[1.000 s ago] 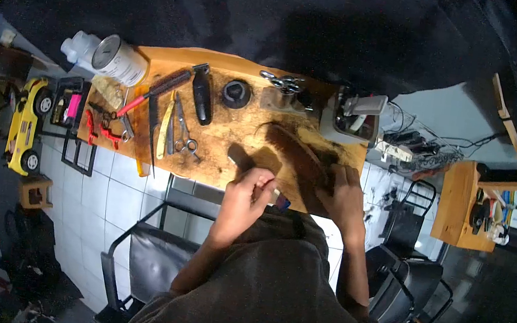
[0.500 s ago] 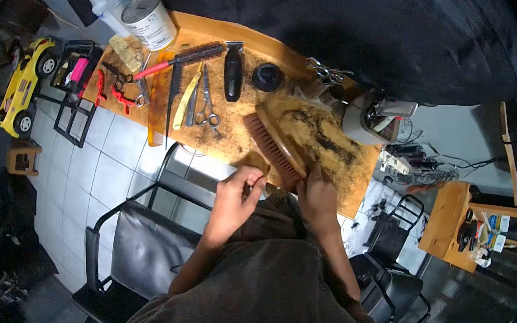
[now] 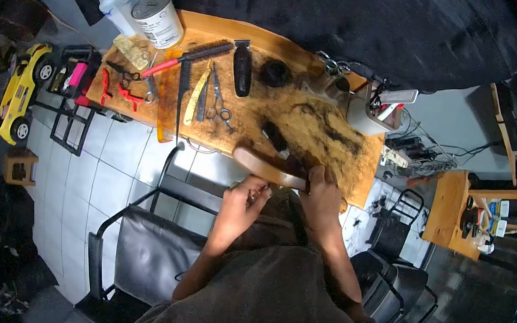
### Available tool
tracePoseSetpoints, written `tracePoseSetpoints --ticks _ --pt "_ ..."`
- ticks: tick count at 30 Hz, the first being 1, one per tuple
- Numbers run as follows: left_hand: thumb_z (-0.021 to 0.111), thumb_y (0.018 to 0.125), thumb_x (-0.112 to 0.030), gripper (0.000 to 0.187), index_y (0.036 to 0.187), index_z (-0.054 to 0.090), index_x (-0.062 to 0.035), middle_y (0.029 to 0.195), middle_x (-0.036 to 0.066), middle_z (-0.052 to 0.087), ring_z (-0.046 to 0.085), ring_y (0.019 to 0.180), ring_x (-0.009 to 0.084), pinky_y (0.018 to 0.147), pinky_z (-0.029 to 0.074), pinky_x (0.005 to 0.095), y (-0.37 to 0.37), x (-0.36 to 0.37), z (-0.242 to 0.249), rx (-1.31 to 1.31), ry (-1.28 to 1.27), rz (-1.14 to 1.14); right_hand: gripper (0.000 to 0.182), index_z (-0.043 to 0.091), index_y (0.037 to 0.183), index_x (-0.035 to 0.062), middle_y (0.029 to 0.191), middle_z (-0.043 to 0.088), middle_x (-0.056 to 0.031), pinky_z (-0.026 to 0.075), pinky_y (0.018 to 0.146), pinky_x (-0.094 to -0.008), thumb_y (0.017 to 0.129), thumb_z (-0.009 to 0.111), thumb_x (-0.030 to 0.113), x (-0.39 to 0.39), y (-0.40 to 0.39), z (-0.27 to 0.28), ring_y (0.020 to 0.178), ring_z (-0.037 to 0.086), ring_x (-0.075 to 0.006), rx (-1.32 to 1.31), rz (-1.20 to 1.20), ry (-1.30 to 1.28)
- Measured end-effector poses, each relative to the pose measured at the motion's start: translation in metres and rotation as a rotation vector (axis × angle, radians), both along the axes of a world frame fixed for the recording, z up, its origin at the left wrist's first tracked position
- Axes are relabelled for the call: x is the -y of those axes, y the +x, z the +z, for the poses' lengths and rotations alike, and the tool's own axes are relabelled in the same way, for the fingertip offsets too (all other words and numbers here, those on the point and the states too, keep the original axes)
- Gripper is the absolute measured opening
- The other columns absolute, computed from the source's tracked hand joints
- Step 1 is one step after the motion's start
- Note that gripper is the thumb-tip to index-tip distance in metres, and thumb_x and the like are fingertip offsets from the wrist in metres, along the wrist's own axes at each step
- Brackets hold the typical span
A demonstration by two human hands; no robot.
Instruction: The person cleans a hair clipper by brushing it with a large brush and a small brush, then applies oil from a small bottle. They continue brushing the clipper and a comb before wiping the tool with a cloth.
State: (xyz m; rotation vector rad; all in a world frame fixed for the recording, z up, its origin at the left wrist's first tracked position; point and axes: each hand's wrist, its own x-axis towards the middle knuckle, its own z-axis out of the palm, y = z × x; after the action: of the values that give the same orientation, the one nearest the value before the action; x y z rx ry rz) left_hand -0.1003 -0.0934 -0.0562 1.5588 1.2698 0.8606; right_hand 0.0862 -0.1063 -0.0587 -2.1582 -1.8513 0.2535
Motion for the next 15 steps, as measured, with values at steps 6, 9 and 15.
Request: tracePoseSetpoints --ticks 6,9,15 --pt "0.066 0.084 -0.01 0.02 0.1 0.058 -0.0014 0.089 0.013 0.066 0.067 0.073 0.0211 0.057 0.051 0.0296 0.004 0.005 -0.016 0.078 -0.1 -0.041 0.042 0.05 0.104 0.0045 0.099 0.059 -0.0208 0.049 0.07 -0.0474 0.069 0.073 0.009 -0.002 -0.008 0.035 0.087 0.058 -0.0423 -0.152 -0.052 -0.076" --pt "0.065 0.084 -0.011 0.023 0.103 0.057 -0.0004 0.092 0.013 0.066 0.067 0.075 0.0206 0.059 0.052 0.0293 0.006 0.005 -0.013 0.092 -0.12 -0.077 0.047 0.052 0.109 0.0058 0.104 0.057 -0.0202 0.049 0.071 -0.0476 0.068 0.074 0.011 -0.002 -0.009 0.035 0.088 0.059 -0.0424 -0.127 -0.083 -0.085" --pt "0.065 0.085 -0.011 0.026 0.107 0.058 0.0012 0.095 0.014 0.066 0.068 0.077 0.0214 0.061 0.052 0.0291 0.012 0.008 -0.024 0.099 -0.129 -0.108 0.046 0.054 0.108 0.0054 0.103 0.058 -0.0211 0.049 0.074 -0.0476 0.067 0.074 0.013 0.0 -0.001 0.016 0.088 0.06 -0.0418 -0.074 -0.09 -0.136"
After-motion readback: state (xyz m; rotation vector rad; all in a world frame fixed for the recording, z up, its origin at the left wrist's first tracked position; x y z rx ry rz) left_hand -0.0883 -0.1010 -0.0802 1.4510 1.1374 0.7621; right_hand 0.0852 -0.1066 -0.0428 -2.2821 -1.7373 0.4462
